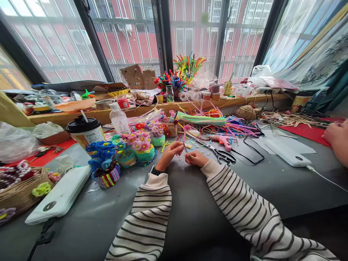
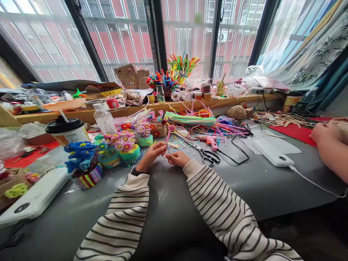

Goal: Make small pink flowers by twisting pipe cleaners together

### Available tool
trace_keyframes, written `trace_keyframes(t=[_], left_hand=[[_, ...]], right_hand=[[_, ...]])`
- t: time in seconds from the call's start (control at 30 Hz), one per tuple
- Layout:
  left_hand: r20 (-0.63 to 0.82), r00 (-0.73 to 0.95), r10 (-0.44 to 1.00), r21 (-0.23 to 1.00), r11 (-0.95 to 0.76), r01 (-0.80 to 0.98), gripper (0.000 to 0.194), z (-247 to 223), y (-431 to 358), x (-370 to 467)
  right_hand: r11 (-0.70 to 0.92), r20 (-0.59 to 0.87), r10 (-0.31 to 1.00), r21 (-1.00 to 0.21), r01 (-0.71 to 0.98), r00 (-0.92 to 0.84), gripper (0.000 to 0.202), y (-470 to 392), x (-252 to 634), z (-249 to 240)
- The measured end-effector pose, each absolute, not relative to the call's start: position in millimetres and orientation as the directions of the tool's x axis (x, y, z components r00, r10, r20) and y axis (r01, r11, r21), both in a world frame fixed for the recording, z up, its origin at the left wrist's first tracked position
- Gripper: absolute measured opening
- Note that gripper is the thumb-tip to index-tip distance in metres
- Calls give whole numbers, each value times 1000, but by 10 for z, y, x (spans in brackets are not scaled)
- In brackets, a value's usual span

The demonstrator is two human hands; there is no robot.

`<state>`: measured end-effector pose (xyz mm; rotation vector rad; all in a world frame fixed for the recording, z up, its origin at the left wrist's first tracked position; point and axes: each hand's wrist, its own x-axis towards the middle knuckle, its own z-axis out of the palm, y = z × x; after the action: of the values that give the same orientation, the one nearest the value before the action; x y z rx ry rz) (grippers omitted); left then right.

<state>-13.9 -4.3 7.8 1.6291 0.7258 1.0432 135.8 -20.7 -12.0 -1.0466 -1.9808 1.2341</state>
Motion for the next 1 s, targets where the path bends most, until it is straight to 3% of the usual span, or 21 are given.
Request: trace_keyframes(t=[0.27,0.47,1.0], left_hand=[[289,442,850,954,-294,-58,19,77,-35,-142],[280,476,834,951,-307,-21,19,81,-54,-137],[262,478,839,959,-282,-31,19,98,-71,-137]], right_hand=[[239,60,873,-918,318,-483,57,-207,1355,-132],[198,29,831,-948,247,-555,57,-188,1354,-165],[260,97,873,-922,288,-479,58,-209,1370,-109]])
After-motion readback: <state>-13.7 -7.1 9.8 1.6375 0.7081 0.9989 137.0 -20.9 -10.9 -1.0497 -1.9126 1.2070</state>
